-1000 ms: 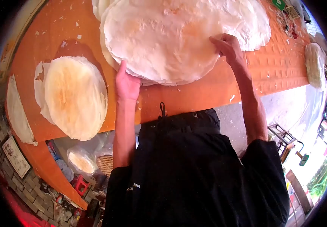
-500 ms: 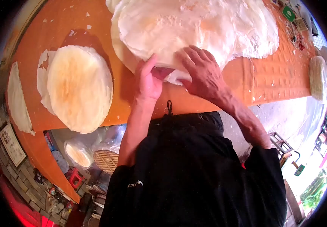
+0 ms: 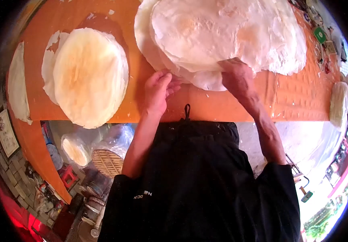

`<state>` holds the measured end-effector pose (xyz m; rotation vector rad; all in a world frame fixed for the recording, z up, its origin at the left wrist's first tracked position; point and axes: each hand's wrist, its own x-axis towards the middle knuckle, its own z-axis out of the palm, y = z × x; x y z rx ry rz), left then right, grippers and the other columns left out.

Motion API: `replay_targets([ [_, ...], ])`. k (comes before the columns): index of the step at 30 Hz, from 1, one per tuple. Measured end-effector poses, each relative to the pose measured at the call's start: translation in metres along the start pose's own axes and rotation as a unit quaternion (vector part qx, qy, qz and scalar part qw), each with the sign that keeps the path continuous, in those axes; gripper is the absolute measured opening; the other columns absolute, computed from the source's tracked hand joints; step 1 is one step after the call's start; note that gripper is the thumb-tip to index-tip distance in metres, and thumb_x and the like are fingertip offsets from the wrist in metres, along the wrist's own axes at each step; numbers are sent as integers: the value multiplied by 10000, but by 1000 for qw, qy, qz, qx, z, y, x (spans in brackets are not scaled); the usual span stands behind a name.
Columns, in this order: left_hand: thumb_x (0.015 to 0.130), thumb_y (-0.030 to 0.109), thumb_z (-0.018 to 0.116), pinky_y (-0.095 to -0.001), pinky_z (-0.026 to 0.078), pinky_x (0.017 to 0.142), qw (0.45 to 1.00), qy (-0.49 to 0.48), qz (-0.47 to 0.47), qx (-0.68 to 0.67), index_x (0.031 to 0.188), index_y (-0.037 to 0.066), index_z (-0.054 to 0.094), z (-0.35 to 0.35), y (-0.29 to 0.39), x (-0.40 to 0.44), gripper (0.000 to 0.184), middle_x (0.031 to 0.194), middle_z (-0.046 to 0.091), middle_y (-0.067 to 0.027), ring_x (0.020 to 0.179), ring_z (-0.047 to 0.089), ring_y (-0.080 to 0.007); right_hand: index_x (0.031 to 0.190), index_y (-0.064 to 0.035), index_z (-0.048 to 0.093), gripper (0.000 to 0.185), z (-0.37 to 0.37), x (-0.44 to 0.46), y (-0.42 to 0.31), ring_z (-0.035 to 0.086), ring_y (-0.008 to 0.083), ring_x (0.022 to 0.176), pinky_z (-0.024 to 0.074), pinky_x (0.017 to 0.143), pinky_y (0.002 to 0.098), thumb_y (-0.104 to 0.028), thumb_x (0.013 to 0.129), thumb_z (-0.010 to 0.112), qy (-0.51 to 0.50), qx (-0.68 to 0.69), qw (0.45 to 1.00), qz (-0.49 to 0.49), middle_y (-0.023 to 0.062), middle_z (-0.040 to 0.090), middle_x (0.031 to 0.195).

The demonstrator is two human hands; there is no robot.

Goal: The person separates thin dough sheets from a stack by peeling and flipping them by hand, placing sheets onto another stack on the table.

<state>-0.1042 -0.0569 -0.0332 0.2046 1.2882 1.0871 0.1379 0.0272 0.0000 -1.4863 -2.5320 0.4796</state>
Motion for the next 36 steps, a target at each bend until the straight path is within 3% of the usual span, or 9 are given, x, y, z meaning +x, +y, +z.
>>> replay_targets([
  [3, 923, 121, 551, -319, 563, 674, 1000, 1, -1, 23, 1097, 13, 528, 2, -1, -4, 207, 898, 648, -108, 780, 664, -222, 864, -105, 656, 159, -24, 20, 50, 623, 281, 739, 492, 609, 392, -60, 762, 543, 30, -17, 999, 24, 97, 645, 767],
  [5, 910, 126, 563, -281, 533, 596, 990, 26, 93, 99, 1023, 25, 553, 15, 6, -7, 152, 813, 637, -81, 669, 647, -192, 853, -108, 667, 130, -82, 52, 92, 626, 298, 687, 485, 568, 408, -74, 793, 557, 57, -127, 990, 33, 106, 655, 768],
  [7, 906, 131, 570, -266, 520, 575, 985, 39, 123, 116, 1012, 26, 558, 30, 22, -15, 150, 803, 632, -77, 649, 638, -183, 893, -46, 639, 146, -164, 54, 68, 596, 264, 674, 475, 587, 386, -177, 838, 602, 186, -192, 963, -33, 101, 624, 784],
  [11, 912, 159, 568, -266, 513, 612, 993, -16, 81, 87, 1060, 17, 554, 53, 27, -2, 206, 837, 628, -81, 696, 643, -184, 917, 5, 615, 257, -213, 52, 27, 599, 237, 774, 490, 674, 343, -245, 862, 638, 421, -399, 794, -180, 112, 612, 883],
  [14, 921, 160, 563, -319, 543, 747, 992, -115, 10, 44, 1123, 5, 542, 74, 9, 26, 256, 940, 644, -111, 840, 662, -222, 854, -122, 670, 142, -142, 62, 55, 634, 300, 666, 499, 566, 406, -66, 793, 554, 108, -364, 925, 2, 100, 664, 761],
  [18, 927, 128, 539, -350, 545, 823, 987, -146, -36, -54, 1116, 0, 547, 102, -7, 50, 228, 971, 644, -122, 884, 660, -244, 817, -79, 650, 111, -25, 45, 116, 629, 296, 623, 519, 547, 371, -72, 781, 545, 107, -58, 992, -25, 127, 644, 701],
  [23, 928, 107, 519, -359, 539, 853, 976, -178, -79, -100, 1078, 4, 556, 115, -18, 63, 186, 997, 641, -124, 905, 657, -251, 973, -86, 660, 247, -26, 24, 100, 627, 284, 843, 522, 690, 393, -31, 746, 579, 94, -94, 991, 18, 97, 664, 848],
  [31, 900, 161, 548, -238, 422, 475, 955, -248, -99, -132, 1035, 57, 555, 122, -17, 65, 171, 972, 649, -83, 681, 659, -217, 1134, -135, 612, 386, -25, 3, 81, 573, 289, 988, 484, 799, 406, -95, 753, 660, 67, -91, 993, -22, 90, 609, 1013],
  [36, 903, 162, 527, -224, 406, 452, 954, -255, -76, -139, 1065, 63, 543, 133, -7, 61, 192, 959, 657, -72, 624, 639, -189, 1178, -86, 573, 473, -30, -3, 68, 501, 353, 1132, 420, 935, 447, -262, 759, 705, 110, -86, 990, -29, 161, 533, 1206],
])
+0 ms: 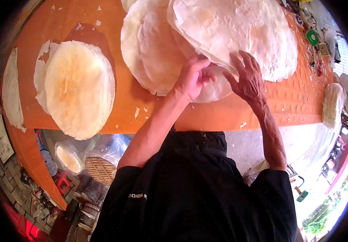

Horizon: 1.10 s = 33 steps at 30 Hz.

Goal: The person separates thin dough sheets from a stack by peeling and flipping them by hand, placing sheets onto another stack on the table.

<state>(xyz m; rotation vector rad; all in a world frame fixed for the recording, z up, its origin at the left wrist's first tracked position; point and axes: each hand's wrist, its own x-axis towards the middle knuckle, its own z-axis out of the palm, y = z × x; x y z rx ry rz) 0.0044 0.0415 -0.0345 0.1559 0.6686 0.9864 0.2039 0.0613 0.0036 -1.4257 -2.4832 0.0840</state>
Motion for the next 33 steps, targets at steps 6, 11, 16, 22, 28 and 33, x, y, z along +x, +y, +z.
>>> replay_targets([
  [6, 905, 166, 517, -212, 413, 489, 999, -6, 24, 20, 1094, 65, 534, 7, 5, -2, 215, 971, 663, -80, 671, 637, -162, 1016, -88, 644, 283, 22, 20, 9, 623, 285, 939, 518, 794, 392, 2, 765, 550, 50, 30, 998, 15, 98, 659, 1002],
  [11, 905, 201, 557, -239, 458, 554, 983, 134, -18, 126, 1151, 38, 507, -25, -4, -27, 299, 988, 652, -111, 781, 658, -190, 1000, -144, 678, 233, -68, 56, 34, 666, 246, 806, 546, 675, 346, -86, 811, 555, 157, -83, 984, 15, 42, 696, 910],
  [16, 919, 204, 548, -256, 502, 615, 987, 146, 2, 70, 1133, 9, 513, -23, -12, -30, 292, 1020, 644, -128, 925, 664, -260, 891, -136, 661, 224, -24, 35, 7, 628, 269, 778, 520, 647, 388, -23, 759, 518, 37, -56, 998, -11, 61, 655, 849],
  [22, 899, 163, 555, -240, 479, 552, 998, 62, 3, 24, 1052, 68, 557, -11, -8, -28, 180, 1000, 653, -98, 804, 663, -229, 1012, -82, 609, 265, 13, 5, -6, 568, 304, 975, 472, 819, 413, -138, 754, 633, -28, 26, 999, 24, 98, 609, 1037],
  [28, 889, 146, 557, -230, 415, 486, 1000, 10, 17, 13, 1028, 95, 558, 3, -4, -14, 148, 961, 657, -83, 696, 653, -195, 1076, -79, 594, 376, 10, -1, -13, 541, 326, 1072, 446, 890, 443, -177, 727, 690, 46, 20, 999, 1, 109, 585, 1159],
  [33, 893, 162, 558, -218, 419, 534, 996, 57, 20, 69, 1085, 70, 559, 11, 1, -22, 212, 954, 653, -91, 711, 629, -162, 1002, -140, 685, 221, -18, 36, 24, 652, 288, 846, 534, 741, 384, -109, 815, 570, -56, -68, 988, 127, 109, 679, 931],
])
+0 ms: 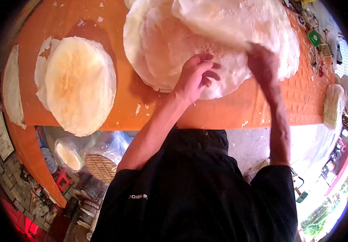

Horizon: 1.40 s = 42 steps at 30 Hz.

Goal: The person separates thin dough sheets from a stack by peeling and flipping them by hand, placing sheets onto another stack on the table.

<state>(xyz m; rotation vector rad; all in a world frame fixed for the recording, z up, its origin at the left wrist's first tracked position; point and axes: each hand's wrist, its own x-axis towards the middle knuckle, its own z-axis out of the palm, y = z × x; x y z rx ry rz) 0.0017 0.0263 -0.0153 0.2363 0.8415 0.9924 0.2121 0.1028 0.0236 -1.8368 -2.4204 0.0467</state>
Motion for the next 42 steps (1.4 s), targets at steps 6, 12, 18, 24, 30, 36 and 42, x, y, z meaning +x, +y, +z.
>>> replay_targets([
  [6, 852, 133, 624, -215, 436, 574, 957, 197, 92, 192, 1064, 56, 582, -33, 12, -52, 230, 896, 618, -39, 742, 608, -124, 850, -94, 648, 59, -100, -1, -40, 617, 273, 653, 503, 561, 365, -103, 795, 627, 193, -34, 970, -142, 86, 629, 738],
  [12, 849, 52, 592, -260, 482, 574, 845, 346, 218, 345, 1088, -27, 556, -103, 25, -51, 253, 891, 591, -51, 754, 571, -124, 757, -86, 603, 66, 19, -32, -69, 624, 295, 688, 499, 542, 405, -55, 727, 553, -12, 92, 983, -160, 99, 609, 684],
  [18, 868, 80, 574, -333, 531, 599, 951, 256, 93, 144, 1133, -17, 548, -104, 42, -49, 283, 917, 603, -89, 777, 604, -184, 946, -99, 640, 214, -3, -46, -93, 612, 288, 728, 504, 601, 390, -74, 737, 599, -39, 72, 983, -164, 101, 610, 760],
  [24, 952, 339, 462, -406, 534, 825, 995, 95, 36, -22, 1207, 44, 533, -105, 38, -53, 397, 1093, 622, -92, 972, 612, -240, 846, -92, 598, 138, 15, -62, -110, 593, 310, 750, 496, 589, 408, -83, 709, 604, -80, 127, 979, -139, 109, 578, 751],
  [30, 944, 380, 492, -383, 504, 882, 993, 84, 85, -8, 1296, 60, 464, -85, 40, -55, 477, 1239, 557, -93, 1073, 570, -235, 1054, 0, 577, 557, 10, -67, -137, 573, 375, 921, 482, 753, 472, -449, 753, 713, -146, 192, 959, -146, 206, 585, 971],
  [36, 919, 245, 541, -308, 483, 753, 901, 164, 242, 319, 1205, 19, 503, -52, 32, -65, 367, 1009, 615, -97, 864, 586, -172, 1178, 127, 523, 796, -20, -6, -144, 625, 446, 896, 503, 796, 448, -582, 823, 585, -178, 448, 876, 11, 338, 623, 923],
  [42, 914, 264, 555, -343, 483, 670, 781, 153, 343, 499, 1081, 22, 546, -18, 24, -66, 294, 866, 647, -142, 808, 631, -270, 870, 69, 600, 390, -15, 23, -171, 600, 419, 727, 473, 647, 448, -273, 718, 710, -123, 281, 949, -77, 257, 583, 692],
])
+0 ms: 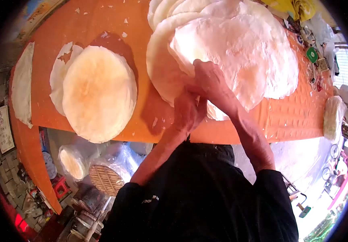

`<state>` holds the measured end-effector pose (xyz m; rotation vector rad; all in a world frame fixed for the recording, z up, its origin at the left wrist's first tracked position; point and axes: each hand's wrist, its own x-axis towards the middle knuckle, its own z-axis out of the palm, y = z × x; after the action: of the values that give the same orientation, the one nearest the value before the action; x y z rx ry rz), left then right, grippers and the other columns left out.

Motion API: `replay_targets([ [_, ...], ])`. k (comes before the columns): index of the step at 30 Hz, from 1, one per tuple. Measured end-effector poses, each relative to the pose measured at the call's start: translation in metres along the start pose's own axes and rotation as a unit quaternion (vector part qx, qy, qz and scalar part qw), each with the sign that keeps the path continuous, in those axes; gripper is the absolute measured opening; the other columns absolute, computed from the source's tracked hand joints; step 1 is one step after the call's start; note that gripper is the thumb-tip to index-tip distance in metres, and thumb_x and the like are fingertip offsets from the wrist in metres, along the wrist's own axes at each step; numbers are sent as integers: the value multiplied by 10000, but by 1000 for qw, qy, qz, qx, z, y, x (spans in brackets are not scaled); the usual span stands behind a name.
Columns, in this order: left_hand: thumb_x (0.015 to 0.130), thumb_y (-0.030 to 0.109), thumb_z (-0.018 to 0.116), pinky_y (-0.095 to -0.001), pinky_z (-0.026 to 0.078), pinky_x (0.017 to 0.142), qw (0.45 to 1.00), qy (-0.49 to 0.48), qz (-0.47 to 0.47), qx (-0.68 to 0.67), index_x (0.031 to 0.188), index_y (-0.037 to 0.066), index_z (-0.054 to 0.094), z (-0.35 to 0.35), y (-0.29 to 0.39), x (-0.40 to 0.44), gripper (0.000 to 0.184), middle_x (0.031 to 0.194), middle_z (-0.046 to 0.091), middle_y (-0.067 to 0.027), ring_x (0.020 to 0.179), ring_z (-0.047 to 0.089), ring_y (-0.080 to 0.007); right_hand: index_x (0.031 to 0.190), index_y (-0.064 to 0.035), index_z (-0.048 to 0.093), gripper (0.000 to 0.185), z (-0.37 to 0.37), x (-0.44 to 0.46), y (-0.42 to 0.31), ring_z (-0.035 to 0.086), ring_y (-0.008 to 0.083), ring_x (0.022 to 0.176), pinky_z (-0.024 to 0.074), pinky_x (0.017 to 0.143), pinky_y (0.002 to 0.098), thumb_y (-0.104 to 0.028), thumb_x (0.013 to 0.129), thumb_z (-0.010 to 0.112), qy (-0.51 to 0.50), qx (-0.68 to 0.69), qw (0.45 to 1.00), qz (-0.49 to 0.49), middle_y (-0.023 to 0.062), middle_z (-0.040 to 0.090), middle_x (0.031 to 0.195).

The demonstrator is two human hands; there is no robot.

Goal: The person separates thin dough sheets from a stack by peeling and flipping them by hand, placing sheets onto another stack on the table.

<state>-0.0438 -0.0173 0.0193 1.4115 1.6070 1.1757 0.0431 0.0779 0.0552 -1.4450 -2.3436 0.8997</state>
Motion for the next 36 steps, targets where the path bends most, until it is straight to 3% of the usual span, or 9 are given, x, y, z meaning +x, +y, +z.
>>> replay_targets([
  [3, 899, 285, 563, -398, 482, 738, 994, -59, -50, -72, 1191, -24, 486, 2, 6, -8, 433, 1004, 622, -219, 894, 616, -369, 747, 57, 592, 296, -7, 3, 1, 582, 443, 697, 471, 601, 456, -186, 624, 708, -14, -42, 998, 38, 273, 571, 690],
  [9, 957, 330, 474, -380, 494, 785, 970, -22, -133, -202, 1225, 27, 483, -6, -27, -14, 404, 985, 630, -151, 898, 627, -316, 665, 24, 652, 191, -40, -13, -40, 664, 342, 691, 529, 641, 394, -152, 627, 716, -33, -65, 996, -51, 225, 632, 700],
  [12, 961, 365, 455, -400, 482, 829, 902, 40, -209, -375, 1264, 33, 461, -24, -32, 0, 449, 1062, 610, -142, 958, 606, -316, 789, 13, 654, 155, -97, -27, -77, 646, 294, 684, 510, 642, 367, -92, 676, 672, -74, 233, 967, -72, 199, 623, 692],
  [15, 965, 400, 436, -419, 469, 873, 824, 106, -239, -503, 1304, 40, 438, -59, -33, 9, 494, 1139, 590, -132, 1018, 586, -316, 920, 4, 653, 230, -149, -33, -91, 649, 213, 757, 500, 703, 329, -131, 734, 660, -43, 293, 955, 10, 164, 651, 801],
  [21, 966, 451, 417, -463, 396, 1007, 776, 119, -230, -575, 1372, 29, 389, -110, -61, 8, 587, 1356, 473, -120, 1197, 486, -307, 1214, 26, 570, 405, -129, 2, 76, 614, 203, 1030, 427, 994, 307, -246, 922, 496, 88, 450, 885, -75, 154, 644, 1120],
  [24, 946, 359, 500, -438, 389, 1029, 795, 131, -245, -539, 1375, 24, 392, -96, -73, 7, 555, 1372, 466, -128, 1210, 483, -291, 1183, 51, 580, 410, -77, 5, 167, 617, 213, 1002, 459, 936, 315, -251, 909, 535, -7, 458, 881, 117, 125, 649, 1112],
  [27, 908, 243, 595, -392, 395, 1011, 856, 138, -239, -437, 1361, 18, 410, -76, -121, 8, 539, 1336, 493, -113, 1195, 488, -245, 1143, 49, 585, 507, -33, -5, 178, 617, 188, 912, 479, 839, 320, -352, 840, 653, 118, 443, 837, 297, 100, 659, 998],
  [33, 893, 209, 613, -363, 417, 967, 873, 190, -263, -364, 1327, -3, 436, -69, -106, 16, 514, 1279, 519, -105, 1141, 509, -225, 1047, 26, 619, 528, -22, -7, 175, 587, 156, 742, 480, 646, 316, -437, 800, 683, 109, 315, 911, 242, 67, 641, 849],
  [36, 886, 195, 618, -354, 426, 948, 873, 179, -285, -353, 1310, -17, 444, -71, -107, 11, 505, 1244, 534, -114, 1108, 523, -223, 983, 10, 631, 524, -25, -8, 168, 537, 133, 640, 421, 541, 304, -468, 777, 688, 104, 404, 887, 198, 30, 609, 759],
])
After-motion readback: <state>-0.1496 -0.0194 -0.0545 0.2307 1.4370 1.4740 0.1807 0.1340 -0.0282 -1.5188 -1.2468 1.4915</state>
